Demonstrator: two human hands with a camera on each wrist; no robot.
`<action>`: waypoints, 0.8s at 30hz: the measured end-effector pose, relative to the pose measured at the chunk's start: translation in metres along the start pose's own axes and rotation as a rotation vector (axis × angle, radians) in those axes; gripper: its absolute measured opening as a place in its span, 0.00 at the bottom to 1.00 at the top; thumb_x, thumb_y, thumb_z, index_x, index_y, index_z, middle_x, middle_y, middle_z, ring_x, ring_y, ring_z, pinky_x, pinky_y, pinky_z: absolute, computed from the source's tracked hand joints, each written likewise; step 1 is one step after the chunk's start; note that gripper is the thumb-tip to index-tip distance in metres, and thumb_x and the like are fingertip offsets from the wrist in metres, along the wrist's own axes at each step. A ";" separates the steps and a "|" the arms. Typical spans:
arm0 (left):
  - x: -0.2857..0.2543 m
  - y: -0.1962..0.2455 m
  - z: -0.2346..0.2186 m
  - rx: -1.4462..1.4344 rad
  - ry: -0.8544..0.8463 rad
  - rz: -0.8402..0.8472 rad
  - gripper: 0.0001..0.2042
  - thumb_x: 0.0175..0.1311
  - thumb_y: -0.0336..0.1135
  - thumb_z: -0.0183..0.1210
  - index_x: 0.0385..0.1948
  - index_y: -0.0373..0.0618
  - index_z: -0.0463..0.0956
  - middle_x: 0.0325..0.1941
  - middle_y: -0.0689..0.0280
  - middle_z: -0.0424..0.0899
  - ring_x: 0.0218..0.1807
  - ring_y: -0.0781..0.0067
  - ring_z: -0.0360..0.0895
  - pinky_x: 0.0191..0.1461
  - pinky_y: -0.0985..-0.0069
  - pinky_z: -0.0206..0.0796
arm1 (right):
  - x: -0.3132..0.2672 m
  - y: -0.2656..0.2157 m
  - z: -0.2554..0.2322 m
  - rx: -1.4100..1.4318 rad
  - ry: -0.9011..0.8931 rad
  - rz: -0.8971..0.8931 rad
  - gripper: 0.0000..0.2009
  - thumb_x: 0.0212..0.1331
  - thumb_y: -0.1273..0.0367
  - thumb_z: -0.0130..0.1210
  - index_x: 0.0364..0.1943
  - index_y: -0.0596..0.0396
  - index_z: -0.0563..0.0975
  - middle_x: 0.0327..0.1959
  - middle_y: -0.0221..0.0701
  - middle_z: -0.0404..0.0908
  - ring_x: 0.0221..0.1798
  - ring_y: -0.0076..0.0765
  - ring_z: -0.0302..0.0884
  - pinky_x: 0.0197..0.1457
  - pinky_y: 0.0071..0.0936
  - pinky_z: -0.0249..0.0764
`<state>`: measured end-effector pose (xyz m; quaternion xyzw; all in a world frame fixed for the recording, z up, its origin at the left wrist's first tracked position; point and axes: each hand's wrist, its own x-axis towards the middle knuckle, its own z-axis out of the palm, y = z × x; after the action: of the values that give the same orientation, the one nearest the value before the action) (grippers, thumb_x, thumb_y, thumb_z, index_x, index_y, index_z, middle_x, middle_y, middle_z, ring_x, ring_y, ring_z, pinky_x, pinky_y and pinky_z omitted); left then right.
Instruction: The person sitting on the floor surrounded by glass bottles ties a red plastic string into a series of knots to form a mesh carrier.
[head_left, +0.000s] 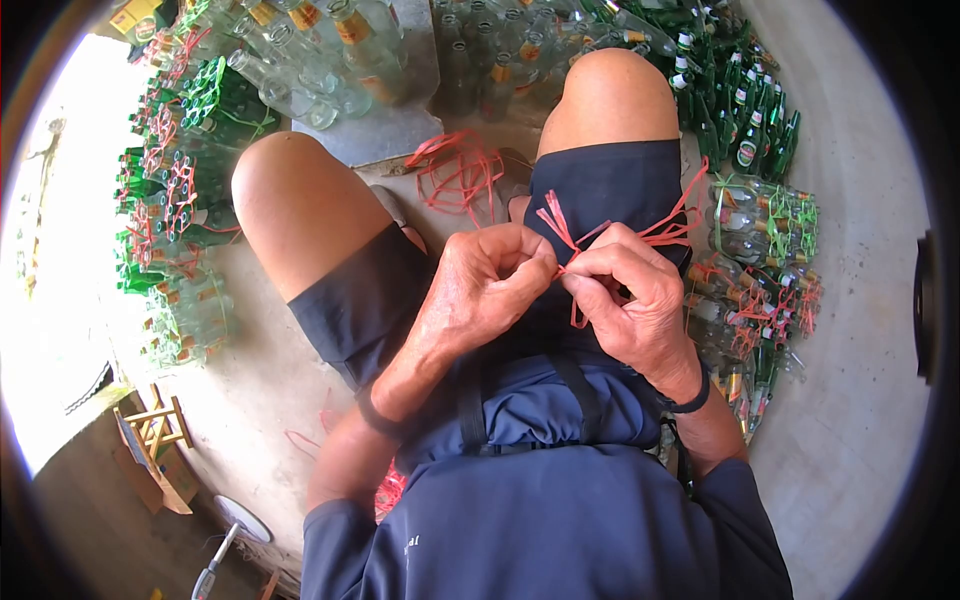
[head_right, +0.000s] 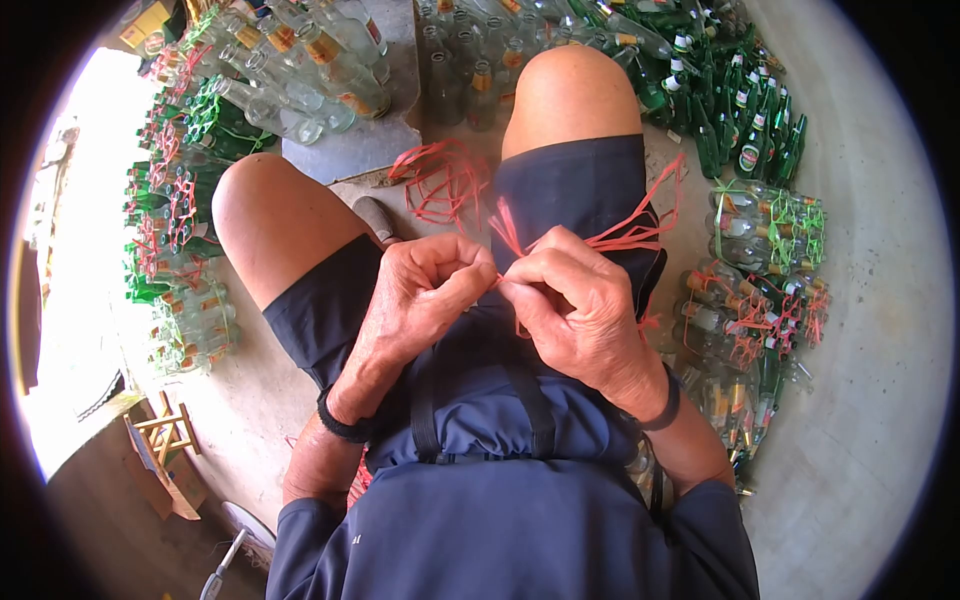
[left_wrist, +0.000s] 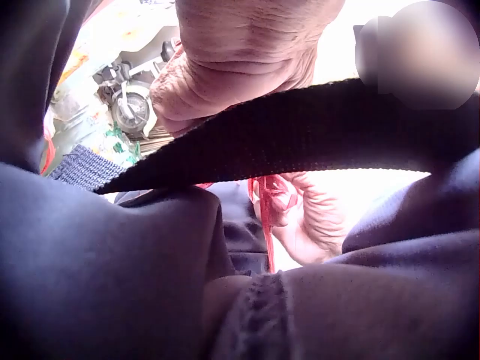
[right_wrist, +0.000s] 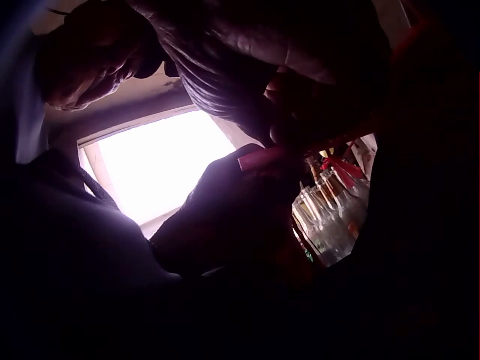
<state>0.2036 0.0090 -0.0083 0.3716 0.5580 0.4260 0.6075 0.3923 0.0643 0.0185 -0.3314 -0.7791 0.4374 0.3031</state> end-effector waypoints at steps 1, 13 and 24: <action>0.000 0.002 0.000 0.000 0.001 0.000 0.07 0.70 0.30 0.61 0.33 0.36 0.82 0.27 0.76 0.82 0.30 0.92 0.71 0.33 0.86 0.62 | 0.000 -0.001 0.000 0.003 0.010 -0.005 0.06 0.57 0.85 0.63 0.34 0.61 0.81 0.29 0.32 0.76 0.24 0.25 0.78 0.25 0.24 0.71; 0.001 0.001 -0.004 -0.162 0.025 -0.051 0.09 0.72 0.34 0.59 0.34 0.38 0.81 0.28 0.77 0.79 0.31 0.91 0.69 0.34 0.85 0.59 | -0.005 0.005 0.001 0.103 0.076 -0.024 0.06 0.60 0.85 0.61 0.34 0.61 0.80 0.33 0.30 0.77 0.25 0.17 0.76 0.25 0.18 0.70; 0.000 -0.005 -0.003 -0.075 -0.124 0.078 0.09 0.72 0.33 0.63 0.41 0.34 0.83 0.29 0.74 0.81 0.34 0.89 0.71 0.38 0.82 0.67 | -0.005 0.003 0.004 0.121 0.074 0.082 0.05 0.61 0.84 0.59 0.34 0.61 0.79 0.33 0.28 0.75 0.25 0.15 0.74 0.24 0.17 0.67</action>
<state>0.2009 0.0071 -0.0129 0.3959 0.4881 0.4459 0.6374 0.3932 0.0597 0.0128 -0.3599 -0.7255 0.4830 0.3329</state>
